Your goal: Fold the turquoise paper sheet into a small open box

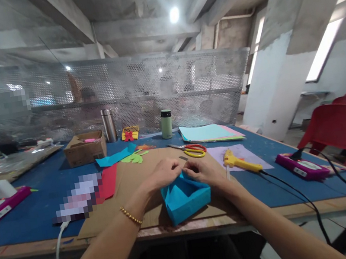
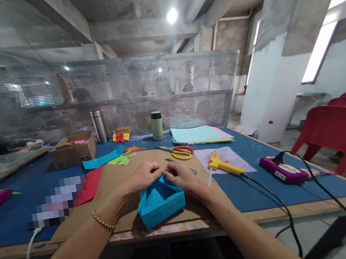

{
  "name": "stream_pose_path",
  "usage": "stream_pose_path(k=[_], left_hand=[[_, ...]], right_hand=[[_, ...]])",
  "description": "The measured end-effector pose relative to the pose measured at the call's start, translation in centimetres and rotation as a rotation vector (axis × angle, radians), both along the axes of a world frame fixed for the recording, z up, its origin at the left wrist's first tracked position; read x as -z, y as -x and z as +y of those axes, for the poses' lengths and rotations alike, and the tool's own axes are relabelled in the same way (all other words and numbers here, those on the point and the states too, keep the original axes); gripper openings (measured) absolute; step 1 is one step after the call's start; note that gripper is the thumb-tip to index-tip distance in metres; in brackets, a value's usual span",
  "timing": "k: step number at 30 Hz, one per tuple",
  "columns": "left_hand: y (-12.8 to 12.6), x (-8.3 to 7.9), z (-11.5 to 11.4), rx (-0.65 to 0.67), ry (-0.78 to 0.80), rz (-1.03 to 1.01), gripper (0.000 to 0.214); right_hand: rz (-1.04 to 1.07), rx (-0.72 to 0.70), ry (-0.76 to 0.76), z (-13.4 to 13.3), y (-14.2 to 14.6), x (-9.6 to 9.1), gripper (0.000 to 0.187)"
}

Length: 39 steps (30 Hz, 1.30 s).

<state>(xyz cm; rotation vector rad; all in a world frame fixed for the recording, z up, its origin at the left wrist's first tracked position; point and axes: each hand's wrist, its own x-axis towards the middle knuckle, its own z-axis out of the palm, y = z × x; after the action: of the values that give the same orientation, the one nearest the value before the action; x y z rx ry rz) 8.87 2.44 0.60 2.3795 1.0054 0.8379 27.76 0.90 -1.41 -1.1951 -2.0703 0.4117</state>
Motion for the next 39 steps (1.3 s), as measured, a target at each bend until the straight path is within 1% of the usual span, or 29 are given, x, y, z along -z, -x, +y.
stream_pose_path(k=[5, 13, 17, 19, 21, 24, 27, 29, 32, 35, 39], left_hand=[[0.0, -0.3, -0.2, 0.008, 0.021, -0.003, 0.021], [0.1, -0.2, -0.3, -0.035, -0.04, 0.002, 0.027], [0.2, -0.3, -0.4, -0.011, -0.009, -0.024, 0.027], [0.2, -0.5, -0.5, -0.021, -0.006, -0.014, 0.026], [0.2, -0.9, -0.6, -0.045, -0.004, 0.009, 0.023], [0.3, -1.3, -0.9, -0.038, -0.003, 0.05, 0.023], [0.4, -1.6, -1.1, -0.01, -0.003, 0.068, 0.023], [0.5, -1.6, -1.1, -0.016, -0.005, 0.071, 0.024], [0.4, -1.6, -0.9, -0.035, -0.016, 0.061, 0.027], [0.4, -1.5, -0.7, -0.05, -0.02, 0.031, 0.026], [0.5, -1.1, -0.7, -0.039, -0.006, -0.009, 0.024]], right_hand=[[0.006, 0.015, -0.019, -0.3, 0.2, 0.1, 0.023], [-0.028, 0.0, -0.019, -0.1, -0.1, -0.1, 0.029], [-0.068, -0.015, -0.024, -0.3, -0.2, -0.9, 0.036], [-0.084, -0.014, -0.029, -0.5, -0.3, -1.4, 0.041], [-0.102, -0.029, -0.071, -0.6, -0.2, -1.9, 0.045], [-0.115, -0.045, -0.093, -0.7, 0.1, -2.1, 0.047], [-0.095, -0.05, -0.098, -0.8, 0.3, -2.2, 0.048], [-0.097, -0.072, -0.09, -0.8, 0.2, -2.2, 0.049], [-0.115, -0.095, -0.018, -0.5, -0.2, -2.3, 0.049], [-0.115, -0.094, 0.042, -0.4, -0.4, -2.4, 0.047], [-0.107, -0.099, 0.014, -1.1, -0.2, -2.7, 0.041]])
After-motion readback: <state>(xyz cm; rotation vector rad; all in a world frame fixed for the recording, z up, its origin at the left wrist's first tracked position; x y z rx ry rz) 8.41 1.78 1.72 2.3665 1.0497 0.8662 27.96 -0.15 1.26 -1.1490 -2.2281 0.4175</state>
